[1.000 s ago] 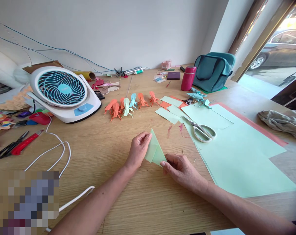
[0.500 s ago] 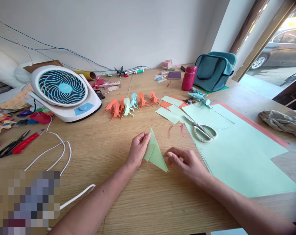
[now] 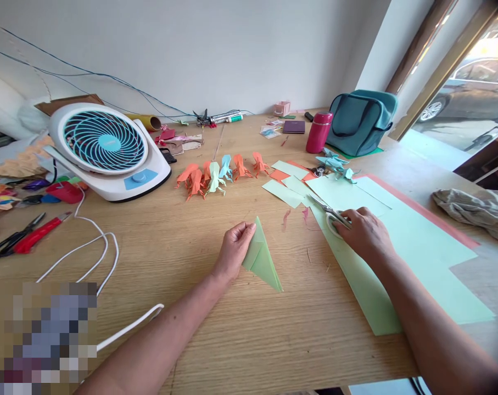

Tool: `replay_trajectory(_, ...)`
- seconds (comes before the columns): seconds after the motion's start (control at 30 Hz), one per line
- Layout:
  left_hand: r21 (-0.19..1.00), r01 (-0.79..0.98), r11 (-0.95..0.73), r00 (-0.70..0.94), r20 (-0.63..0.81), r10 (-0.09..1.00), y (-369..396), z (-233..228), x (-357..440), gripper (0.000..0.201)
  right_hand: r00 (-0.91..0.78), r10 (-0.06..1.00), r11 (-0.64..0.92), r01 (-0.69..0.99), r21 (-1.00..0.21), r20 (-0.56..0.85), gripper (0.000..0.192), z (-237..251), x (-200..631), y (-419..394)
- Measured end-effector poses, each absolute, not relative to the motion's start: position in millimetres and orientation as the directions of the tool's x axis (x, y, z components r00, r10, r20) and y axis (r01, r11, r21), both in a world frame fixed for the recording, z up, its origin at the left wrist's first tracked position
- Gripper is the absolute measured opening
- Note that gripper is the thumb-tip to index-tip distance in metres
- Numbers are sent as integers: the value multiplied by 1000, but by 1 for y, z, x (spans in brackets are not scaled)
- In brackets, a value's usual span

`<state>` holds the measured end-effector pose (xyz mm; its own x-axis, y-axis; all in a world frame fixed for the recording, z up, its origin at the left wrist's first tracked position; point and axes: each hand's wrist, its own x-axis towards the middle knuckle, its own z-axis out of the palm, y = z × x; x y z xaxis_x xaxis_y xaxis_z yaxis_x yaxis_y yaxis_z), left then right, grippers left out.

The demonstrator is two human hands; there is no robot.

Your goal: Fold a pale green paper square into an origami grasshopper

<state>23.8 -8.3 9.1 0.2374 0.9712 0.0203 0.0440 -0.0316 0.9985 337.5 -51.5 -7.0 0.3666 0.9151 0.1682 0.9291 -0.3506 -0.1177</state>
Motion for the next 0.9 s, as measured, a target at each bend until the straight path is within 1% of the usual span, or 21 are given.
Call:
replay_trajectory(0.07,999,39,-36,242,25,970,-8,9,24,35,390,906,-378,920,-102,163,37,-4,335,-51)
replay_trajectory(0.13,999,32,-39,238,31,971,-8,10,25,34,395,896,-380,918,-112,203,34,0,331,-53)
replay_trajectory(0.17,999,28,-41,237,33,971,-8,11,25,34,393,889,-369,918,-143,235,33,2,327,-55)
replay_trajectory(0.2,999,24,-42,237,35,971,-8,12,25,34,396,877,-350,915,-202,272,33,5,322,-57)
replay_trajectory(0.23,999,20,-42,241,36,970,-8,14,26,34,394,869,-311,905,-290,298,32,7,316,-60)
replay_trajectory(0.27,999,14,-39,248,34,968,-8,16,26,34,386,875,-245,874,-419,293,31,10,307,-63)
replay_trajectory(0.3,999,5,-33,257,31,966,-9,18,26,34,367,893,-168,807,-566,259,32,13,297,-66)
replay_trajectory(0.33,1000,-8,-21,270,23,962,-10,21,27,35,296,935,-75,706,-704,197,35,16,285,-70)
replay_trajectory(0.37,1000,-24,-6,283,13,959,-11,24,27,35,197,970,-1,586,-810,141,39,19,273,-74)
replay_trajectory(0.4,999,-42,12,295,1,955,-13,27,28,35,102,991,21,494,-869,82,41,22,260,-78)
replay_trajectory(0.47,996,-73,48,317,-23,948,-17,35,29,35,-31,998,-40,407,-912,-58,41,28,238,-85)
replay_trajectory(0.53,991,-96,92,337,-54,940,-21,43,30,35,-126,982,-87,364,-927,-141,41,33,222,-92)
replay_trajectory(0.6,984,-117,137,354,-88,931,-25,50,31,35,-193,964,-113,321,-940,-182,44,38,214,-96)
replay_trajectory(0.7,968,-145,204,368,-139,919,-26,57,30,34,-234,947,-149,295,-944,-222,43,44,211,-101)
replay_trajectory(0.83,941,-184,285,375,-200,905,-25,64,28,33,-252,932,-172,323,-930,-260,41,48,210,-106)
replay_trajectory(0.9,937,-188,296,367,-212,906,-25,67,27,34,-280,920,-174,334,-926,-274,35,49,209,-108)
